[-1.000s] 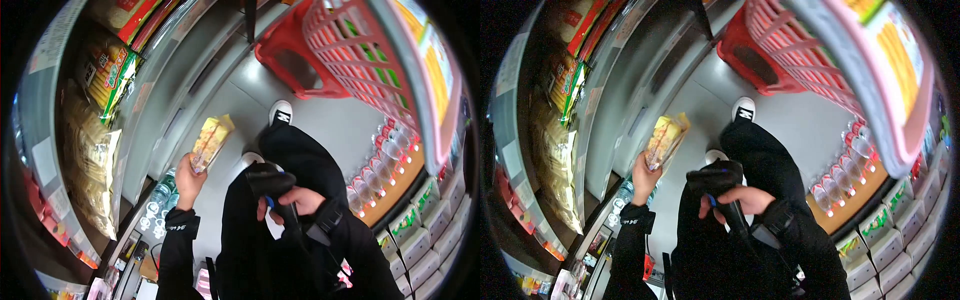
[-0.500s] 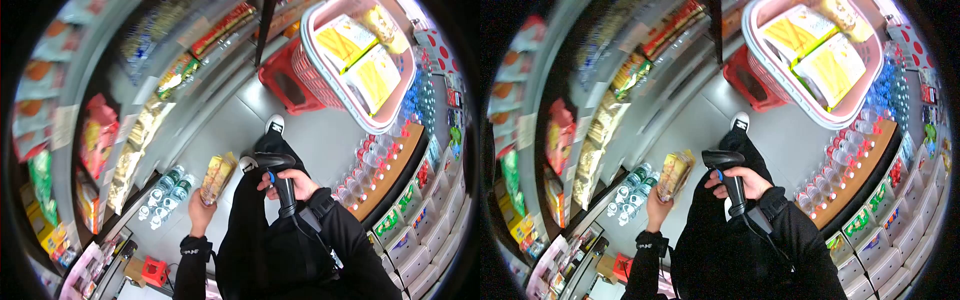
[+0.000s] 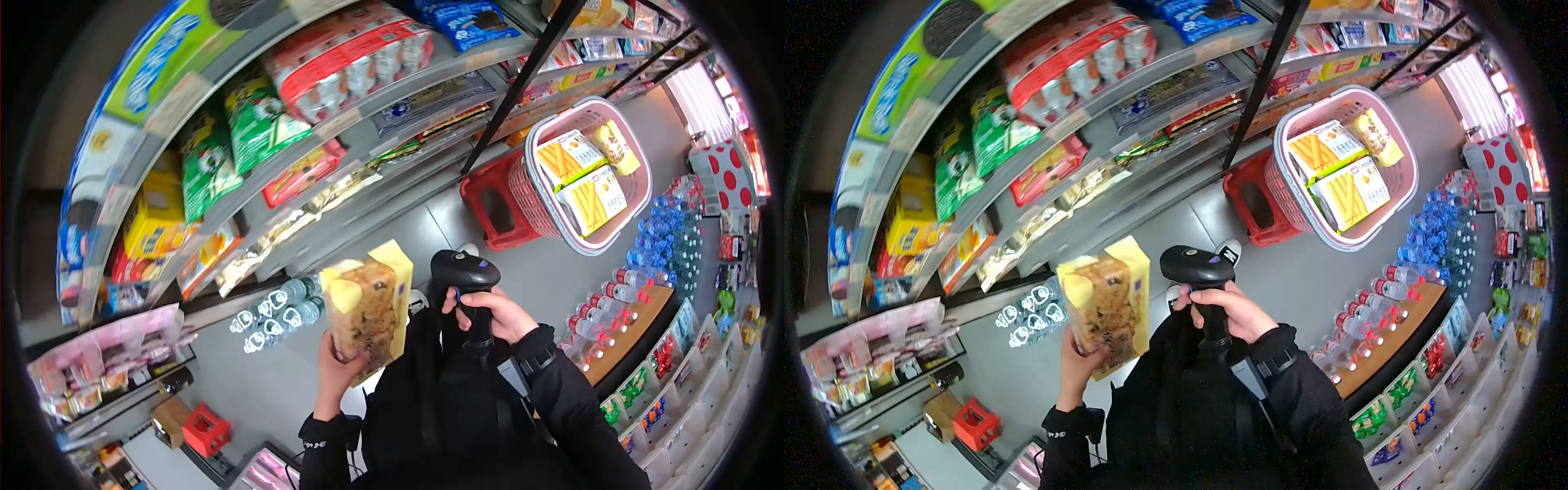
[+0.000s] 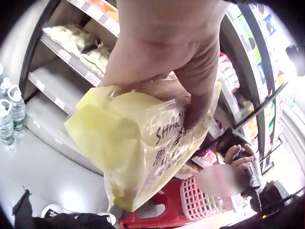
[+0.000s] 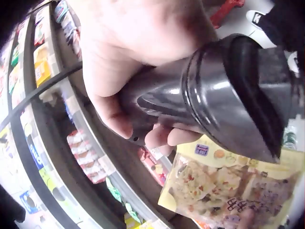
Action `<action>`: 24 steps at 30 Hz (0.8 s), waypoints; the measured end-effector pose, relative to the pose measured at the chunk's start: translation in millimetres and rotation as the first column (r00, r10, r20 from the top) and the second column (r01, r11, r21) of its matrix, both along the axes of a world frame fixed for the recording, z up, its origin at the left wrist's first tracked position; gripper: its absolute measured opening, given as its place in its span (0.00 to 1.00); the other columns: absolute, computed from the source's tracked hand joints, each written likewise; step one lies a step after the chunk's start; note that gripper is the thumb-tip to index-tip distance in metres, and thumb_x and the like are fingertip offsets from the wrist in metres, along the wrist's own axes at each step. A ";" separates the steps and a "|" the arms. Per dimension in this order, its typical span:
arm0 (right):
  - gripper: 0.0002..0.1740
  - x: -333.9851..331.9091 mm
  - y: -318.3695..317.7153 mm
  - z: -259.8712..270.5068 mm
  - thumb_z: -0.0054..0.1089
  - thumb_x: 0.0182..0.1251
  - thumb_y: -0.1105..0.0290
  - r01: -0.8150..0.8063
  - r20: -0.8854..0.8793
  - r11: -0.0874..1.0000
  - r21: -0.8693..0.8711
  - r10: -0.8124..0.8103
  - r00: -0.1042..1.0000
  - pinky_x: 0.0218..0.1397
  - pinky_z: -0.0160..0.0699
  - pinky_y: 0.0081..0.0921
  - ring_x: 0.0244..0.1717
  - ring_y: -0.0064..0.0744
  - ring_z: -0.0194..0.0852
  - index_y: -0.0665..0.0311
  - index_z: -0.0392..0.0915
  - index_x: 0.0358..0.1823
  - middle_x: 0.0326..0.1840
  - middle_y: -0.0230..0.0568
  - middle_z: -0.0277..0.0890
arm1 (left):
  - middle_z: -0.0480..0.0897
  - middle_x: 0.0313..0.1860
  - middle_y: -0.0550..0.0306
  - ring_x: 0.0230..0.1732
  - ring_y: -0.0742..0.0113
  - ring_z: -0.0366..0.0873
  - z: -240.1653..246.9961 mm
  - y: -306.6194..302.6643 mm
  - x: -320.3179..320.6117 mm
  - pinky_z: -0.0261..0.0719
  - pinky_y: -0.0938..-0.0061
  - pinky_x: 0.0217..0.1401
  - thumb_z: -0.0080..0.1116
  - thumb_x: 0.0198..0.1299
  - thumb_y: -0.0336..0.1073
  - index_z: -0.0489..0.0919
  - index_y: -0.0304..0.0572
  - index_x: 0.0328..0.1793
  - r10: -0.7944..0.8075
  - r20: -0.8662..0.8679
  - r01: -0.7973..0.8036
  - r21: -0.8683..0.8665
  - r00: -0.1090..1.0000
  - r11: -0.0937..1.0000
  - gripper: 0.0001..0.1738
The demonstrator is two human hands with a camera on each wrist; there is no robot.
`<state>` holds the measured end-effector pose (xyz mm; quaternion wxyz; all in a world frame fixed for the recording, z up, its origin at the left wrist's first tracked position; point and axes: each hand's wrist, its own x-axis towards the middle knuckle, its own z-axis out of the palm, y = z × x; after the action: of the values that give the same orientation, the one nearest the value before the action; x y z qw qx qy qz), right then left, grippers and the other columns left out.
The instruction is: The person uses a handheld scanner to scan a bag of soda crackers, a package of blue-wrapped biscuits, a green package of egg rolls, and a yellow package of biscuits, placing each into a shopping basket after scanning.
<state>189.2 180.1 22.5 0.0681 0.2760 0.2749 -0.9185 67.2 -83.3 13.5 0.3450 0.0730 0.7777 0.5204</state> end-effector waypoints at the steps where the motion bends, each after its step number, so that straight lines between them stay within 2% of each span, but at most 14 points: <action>1: 0.15 -2.7 -1.7 12.2 0.52 0.52 0.72 -0.023 -0.004 0.999 0.023 0.023 1.000 0.28 0.68 0.20 0.23 0.26 0.68 0.69 0.68 0.42 0.34 0.47 0.72 | 0.72 0.38 0.58 0.41 0.71 0.71 -1.4 -8.5 0.7 0.69 0.77 0.45 0.62 0.36 0.24 0.64 0.38 0.48 0.033 0.036 -0.034 0.031 0.999 0.999 0.29; 2: 0.15 -5.4 -2.5 22.5 0.52 0.52 0.72 -0.035 -0.008 0.999 0.033 0.036 0.999 0.28 0.68 0.20 0.23 0.26 0.68 0.69 0.68 0.42 0.34 0.47 0.72 | 0.72 0.38 0.58 0.41 0.71 0.71 3.6 -11.8 2.1 0.69 0.77 0.45 0.62 0.36 0.24 0.64 0.38 0.48 0.045 0.033 -0.047 0.041 0.998 0.998 0.29; 4: 0.12 -9.9 -5.2 41.5 0.52 0.53 0.72 -0.170 -0.105 0.966 0.193 0.193 0.976 0.26 0.67 0.17 0.23 0.22 0.67 0.67 0.70 0.40 0.33 0.41 0.73 | 0.72 0.40 0.57 0.42 0.71 0.71 15.8 -15.3 2.4 0.70 0.76 0.46 0.62 0.35 0.23 0.64 0.38 0.49 0.134 0.088 -0.145 0.142 0.987 0.979 0.30; 6: 0.13 -12.0 -9.3 54.5 0.55 0.52 0.72 -0.239 -0.082 0.936 0.259 0.268 0.960 0.27 0.66 0.16 0.23 0.20 0.66 0.67 0.70 0.40 0.33 0.40 0.73 | 0.73 0.42 0.56 0.44 0.70 0.71 22.6 -21.8 2.5 0.70 0.74 0.47 0.61 0.35 0.21 0.63 0.38 0.50 0.134 0.091 -0.149 0.194 0.987 0.970 0.31; 8: 0.15 -14.2 -11.6 59.5 0.58 0.49 0.72 -0.415 0.011 0.776 0.475 0.466 0.885 0.26 0.65 0.15 0.23 0.19 0.67 0.66 0.70 0.40 0.32 0.38 0.73 | 0.73 0.44 0.55 0.45 0.68 0.72 26.2 -25.8 1.9 0.70 0.73 0.48 0.61 0.35 0.20 0.62 0.37 0.53 0.174 0.193 -0.225 0.284 0.966 0.932 0.33; 9: 0.19 -17.1 -12.2 70.2 0.60 0.47 0.72 -0.562 0.202 0.633 0.533 0.549 0.811 0.33 0.69 0.17 0.29 0.20 0.69 0.67 0.69 0.42 0.35 0.37 0.73 | 0.73 0.46 0.55 0.46 0.66 0.72 25.2 -30.4 1.6 0.70 0.72 0.49 0.60 0.35 0.20 0.61 0.37 0.55 0.168 0.223 -0.230 0.295 0.960 0.927 0.35; 10: 0.19 -15.7 -15.7 72.3 0.60 0.47 0.72 -0.565 0.201 0.624 0.540 0.556 0.807 0.33 0.69 0.17 0.29 0.20 0.69 0.67 0.69 0.42 0.35 0.37 0.73 | 0.73 0.46 0.55 0.46 0.66 0.72 23.2 -34.0 1.5 0.70 0.72 0.49 0.60 0.35 0.20 0.61 0.37 0.55 0.175 0.218 -0.237 0.302 0.960 0.923 0.35; 12: 0.22 -10.1 -24.7 74.6 0.60 0.45 0.72 -0.281 -0.022 0.509 0.814 0.510 0.860 0.44 0.68 0.21 0.39 0.23 0.70 0.68 0.67 0.45 0.39 0.38 0.73 | 0.72 0.47 0.54 0.46 0.65 0.72 20.5 -40.3 1.0 0.69 0.72 0.50 0.60 0.35 0.20 0.60 0.35 0.55 0.125 0.342 -0.263 0.393 0.931 0.881 0.36; 13: 0.25 -9.5 -26.3 80.6 0.61 0.44 0.73 -0.299 -0.004 0.500 0.813 0.518 0.855 0.51 0.65 0.24 0.46 0.25 0.68 0.69 0.66 0.47 0.43 0.40 0.73 | 0.72 0.48 0.52 0.48 0.65 0.71 21.2 -41.5 -0.4 0.69 0.71 0.51 0.61 0.35 0.22 0.60 0.34 0.56 0.082 0.390 -0.257 0.421 0.917 0.870 0.36; 14: 0.25 -7.7 -29.3 84.3 0.61 0.44 0.73 -0.289 -0.019 0.495 0.819 0.527 0.850 0.51 0.65 0.24 0.46 0.25 0.68 0.69 0.66 0.47 0.43 0.40 0.73 | 0.72 0.48 0.52 0.48 0.65 0.71 27.8 -40.6 0.9 0.69 0.71 0.51 0.61 0.35 0.22 0.60 0.34 0.56 0.091 0.373 -0.258 0.427 0.923 0.866 0.36; 16: 0.27 -1.7 -35.8 89.7 0.62 0.42 0.73 -0.166 -0.111 0.499 0.851 0.479 0.871 0.51 0.65 0.24 0.47 0.25 0.67 0.69 0.66 0.48 0.45 0.41 0.72 | 0.72 0.48 0.51 0.50 0.63 0.71 42.7 -33.3 3.9 0.68 0.69 0.52 0.62 0.36 0.24 0.59 0.33 0.56 0.106 0.490 -0.370 0.482 0.865 0.794 0.37; 17: 0.29 0.9 -37.6 91.5 0.63 0.42 0.74 -0.177 -0.109 0.489 0.854 0.502 0.858 0.52 0.64 0.25 0.48 0.26 0.67 0.68 0.65 0.49 0.47 0.41 0.71 | 0.72 0.49 0.50 0.51 0.61 0.70 40.9 -33.5 1.9 0.67 0.68 0.54 0.62 0.36 0.27 0.59 0.33 0.58 0.046 0.500 -0.339 0.514 0.865 0.788 0.38; 20: 0.30 6.9 -46.7 104.6 0.63 0.42 0.74 -0.140 -0.174 0.559 0.818 0.471 0.865 0.53 0.63 0.25 0.49 0.29 0.66 0.68 0.65 0.50 0.48 0.41 0.70 | 0.70 0.52 0.49 0.53 0.59 0.69 40.5 -31.4 1.0 0.65 0.66 0.56 0.62 0.36 0.28 0.58 0.33 0.59 -0.019 0.529 -0.333 0.562 0.849 0.757 0.39; 24: 0.32 23.9 -47.7 129.8 0.64 0.40 0.74 -0.070 -0.199 0.510 0.857 0.453 0.869 0.55 0.62 0.25 0.51 0.29 0.66 0.68 0.64 0.51 0.49 0.42 0.69 | 0.69 0.53 0.49 0.53 0.57 0.68 43.2 -16.3 3.3 0.65 0.64 0.57 0.62 0.36 0.29 0.58 0.33 0.60 -0.109 0.502 -0.315 0.682 0.858 0.660 0.41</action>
<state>213.0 132.4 152.3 0.0138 0.0354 0.7206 -0.6924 70.5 -99.7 56.7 0.4428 0.0235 0.3811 0.8112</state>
